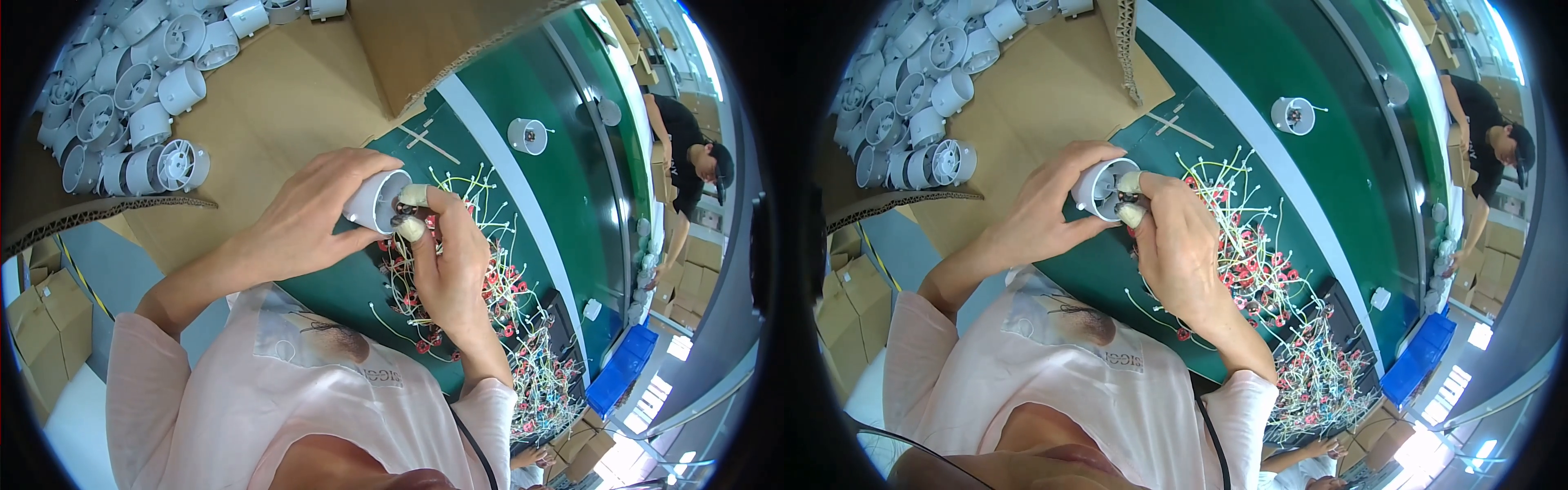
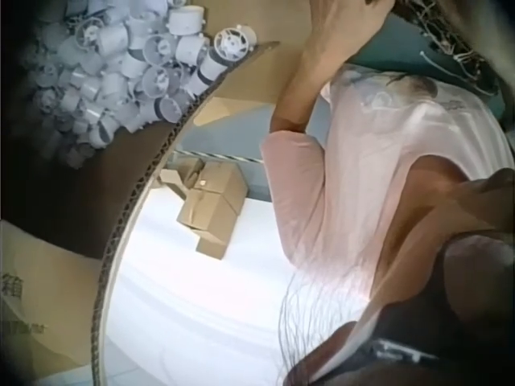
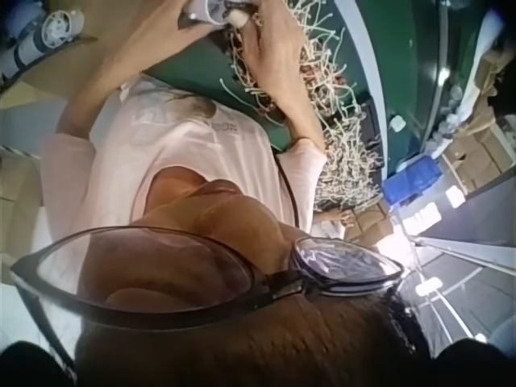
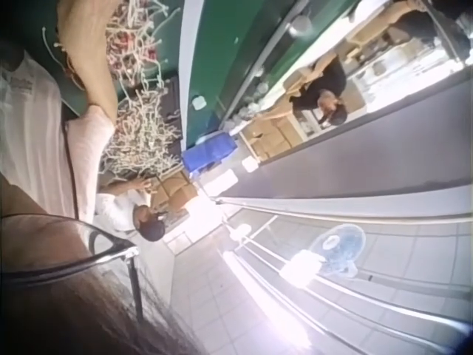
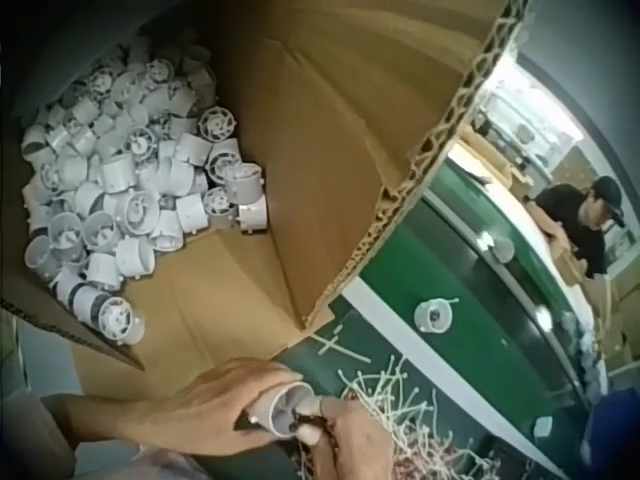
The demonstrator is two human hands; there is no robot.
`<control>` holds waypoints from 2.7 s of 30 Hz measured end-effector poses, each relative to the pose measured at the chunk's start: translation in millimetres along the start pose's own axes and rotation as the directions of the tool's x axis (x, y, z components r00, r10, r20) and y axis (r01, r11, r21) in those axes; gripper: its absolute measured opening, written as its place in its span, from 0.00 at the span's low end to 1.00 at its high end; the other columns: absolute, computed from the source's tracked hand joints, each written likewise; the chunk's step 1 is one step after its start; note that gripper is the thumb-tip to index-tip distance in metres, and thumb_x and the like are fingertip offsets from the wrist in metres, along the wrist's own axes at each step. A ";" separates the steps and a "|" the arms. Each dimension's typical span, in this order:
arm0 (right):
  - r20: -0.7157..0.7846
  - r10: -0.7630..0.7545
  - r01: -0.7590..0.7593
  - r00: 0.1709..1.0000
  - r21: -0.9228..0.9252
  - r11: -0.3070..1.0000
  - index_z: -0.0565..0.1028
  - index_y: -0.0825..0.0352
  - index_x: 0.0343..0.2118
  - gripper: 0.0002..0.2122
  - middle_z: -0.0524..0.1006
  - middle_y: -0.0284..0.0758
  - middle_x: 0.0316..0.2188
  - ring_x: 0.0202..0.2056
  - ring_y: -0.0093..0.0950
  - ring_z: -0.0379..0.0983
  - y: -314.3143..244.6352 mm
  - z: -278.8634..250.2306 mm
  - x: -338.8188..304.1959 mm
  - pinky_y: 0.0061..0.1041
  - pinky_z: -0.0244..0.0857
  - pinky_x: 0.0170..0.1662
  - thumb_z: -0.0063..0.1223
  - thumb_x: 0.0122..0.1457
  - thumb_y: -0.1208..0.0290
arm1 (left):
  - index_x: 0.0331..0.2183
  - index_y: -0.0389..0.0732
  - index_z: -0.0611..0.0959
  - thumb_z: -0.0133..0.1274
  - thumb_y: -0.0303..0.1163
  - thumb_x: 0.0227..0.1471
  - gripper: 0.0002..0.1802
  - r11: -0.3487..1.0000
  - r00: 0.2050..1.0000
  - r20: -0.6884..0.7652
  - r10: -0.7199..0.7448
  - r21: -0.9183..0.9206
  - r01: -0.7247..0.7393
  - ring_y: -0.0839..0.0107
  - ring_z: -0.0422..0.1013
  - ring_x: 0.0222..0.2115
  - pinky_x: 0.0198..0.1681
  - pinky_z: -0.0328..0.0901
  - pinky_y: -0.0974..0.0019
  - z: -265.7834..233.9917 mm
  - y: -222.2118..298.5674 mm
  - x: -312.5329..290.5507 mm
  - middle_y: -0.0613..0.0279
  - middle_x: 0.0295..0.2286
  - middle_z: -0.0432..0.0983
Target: The person is assembling electrical components by inserting colored wires and internal parts into white plastic housings at a factory workbench.
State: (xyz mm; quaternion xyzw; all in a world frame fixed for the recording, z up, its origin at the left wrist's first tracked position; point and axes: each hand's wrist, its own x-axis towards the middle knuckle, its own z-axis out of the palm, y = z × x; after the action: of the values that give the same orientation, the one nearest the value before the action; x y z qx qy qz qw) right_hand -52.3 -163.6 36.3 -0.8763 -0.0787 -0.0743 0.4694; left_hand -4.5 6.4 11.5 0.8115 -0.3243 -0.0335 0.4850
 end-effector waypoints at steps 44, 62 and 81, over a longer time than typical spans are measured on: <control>-0.156 0.162 -0.110 0.974 0.297 0.949 0.70 0.71 0.37 0.10 0.72 0.34 0.38 0.37 0.21 0.70 75.1 -49.4 9.0 0.20 0.66 0.39 0.47 0.51 0.84 | 0.52 0.37 0.64 0.62 0.23 0.35 0.40 0.992 0.996 -0.027 0.080 -0.093 -0.082 0.54 0.64 0.46 0.48 0.61 0.60 53.5 23.4 60.9 0.48 0.49 0.61; -0.844 -0.029 -0.418 0.536 -0.294 0.860 0.66 0.70 0.47 0.17 0.74 0.42 0.39 0.38 0.29 0.73 27.6 -186.4 -95.9 0.26 0.65 0.42 0.31 0.62 0.64 | 0.55 0.34 0.56 0.57 0.29 0.43 0.40 0.975 0.948 0.307 0.078 0.175 -0.137 0.46 0.52 0.53 0.55 0.50 0.53 51.5 -14.6 29.1 0.40 0.53 0.51; -0.788 0.500 -0.625 -0.360 0.601 0.497 0.68 0.71 0.42 0.15 0.71 0.51 0.39 0.39 0.44 0.69 198.2 126.1 -367.7 0.32 0.62 0.42 0.43 0.58 0.65 | 0.50 0.37 0.64 0.54 0.34 0.48 0.28 0.550 0.474 0.376 0.796 -0.126 -0.825 0.45 0.54 0.53 0.55 0.49 0.45 108.0 48.0 -74.5 0.40 0.53 0.55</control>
State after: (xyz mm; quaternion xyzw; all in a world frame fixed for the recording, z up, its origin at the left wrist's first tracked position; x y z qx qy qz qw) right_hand -363.1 -191.9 -268.7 -0.5069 0.7046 -0.3866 0.3116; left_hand -126.7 -49.9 -26.0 0.5536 -0.7597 0.0507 0.3374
